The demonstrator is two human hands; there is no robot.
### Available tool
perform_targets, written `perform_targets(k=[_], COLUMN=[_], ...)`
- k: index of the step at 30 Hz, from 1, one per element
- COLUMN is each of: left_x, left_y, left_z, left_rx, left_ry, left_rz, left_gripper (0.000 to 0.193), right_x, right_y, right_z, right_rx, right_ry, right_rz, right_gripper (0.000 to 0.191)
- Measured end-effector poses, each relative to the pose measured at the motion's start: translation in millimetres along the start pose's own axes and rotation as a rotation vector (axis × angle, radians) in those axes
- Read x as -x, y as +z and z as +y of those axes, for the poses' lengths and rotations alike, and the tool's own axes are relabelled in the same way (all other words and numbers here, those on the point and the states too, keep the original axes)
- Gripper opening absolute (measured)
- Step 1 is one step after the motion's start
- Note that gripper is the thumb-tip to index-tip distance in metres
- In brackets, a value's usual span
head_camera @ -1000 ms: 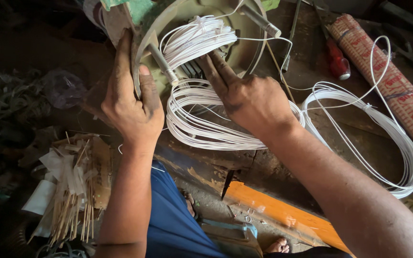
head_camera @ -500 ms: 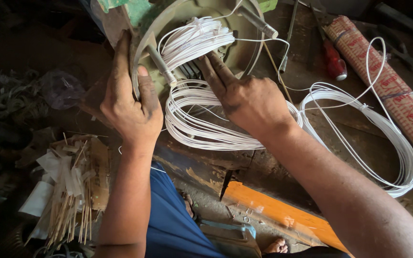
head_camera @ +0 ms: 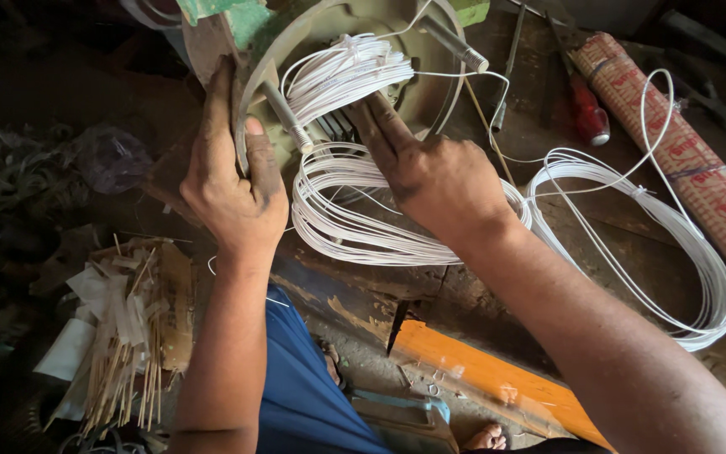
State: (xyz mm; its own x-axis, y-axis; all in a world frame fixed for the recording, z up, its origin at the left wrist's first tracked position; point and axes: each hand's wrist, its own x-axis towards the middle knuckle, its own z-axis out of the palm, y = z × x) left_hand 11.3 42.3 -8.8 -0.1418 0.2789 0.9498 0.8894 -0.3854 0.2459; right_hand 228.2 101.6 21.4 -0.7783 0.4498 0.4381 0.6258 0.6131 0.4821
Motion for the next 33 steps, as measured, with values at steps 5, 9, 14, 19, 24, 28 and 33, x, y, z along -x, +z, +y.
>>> perform_targets(k=[5, 9, 14, 19, 24, 28, 33], left_x=[0.9, 2.6, 1.2, 0.9, 1.0, 2.2, 3.0], left_y=[-0.3, 0.4, 1.9, -0.2, -0.3, 1.0, -0.3], left_z=[1.4, 2.3, -1.1, -4.2, -7.8, -9.4, -9.5], left_rx=[-0.016, -0.042, 0.023, 0.026, 0.058, 0.065, 0.027], left_ry=[0.030, 0.037, 0.008, 0.034, 0.026, 0.022, 0.018], left_rz=[0.014, 0.016, 0.027, 0.023, 0.022, 0.018, 0.001], left_gripper=[0.037, 0.036, 0.037, 0.038, 0.039, 0.040, 0.040], right_x=[0.1, 1.0, 1.1, 1.5, 2.0, 1.2, 0.7], right_y=[-1.6, -2.7, -1.4, -0.2, -1.3, -2.7, -3.5], right_z=[0.5, 0.7, 0.0, -2.5, -3.6, -3.0, -3.0], right_rx=[-0.032, -0.079, -0.060, -0.005, 0.010, 0.061, 0.030], right_ry=[0.008, 0.023, 0.019, 0.029, 0.022, 0.009, 0.013], right_rz=[-0.007, 0.016, 0.046, 0.090, 0.105, 0.093, 0.077], right_gripper=[0.071, 0.073, 0.075, 0.067, 0.071, 0.070, 0.070])
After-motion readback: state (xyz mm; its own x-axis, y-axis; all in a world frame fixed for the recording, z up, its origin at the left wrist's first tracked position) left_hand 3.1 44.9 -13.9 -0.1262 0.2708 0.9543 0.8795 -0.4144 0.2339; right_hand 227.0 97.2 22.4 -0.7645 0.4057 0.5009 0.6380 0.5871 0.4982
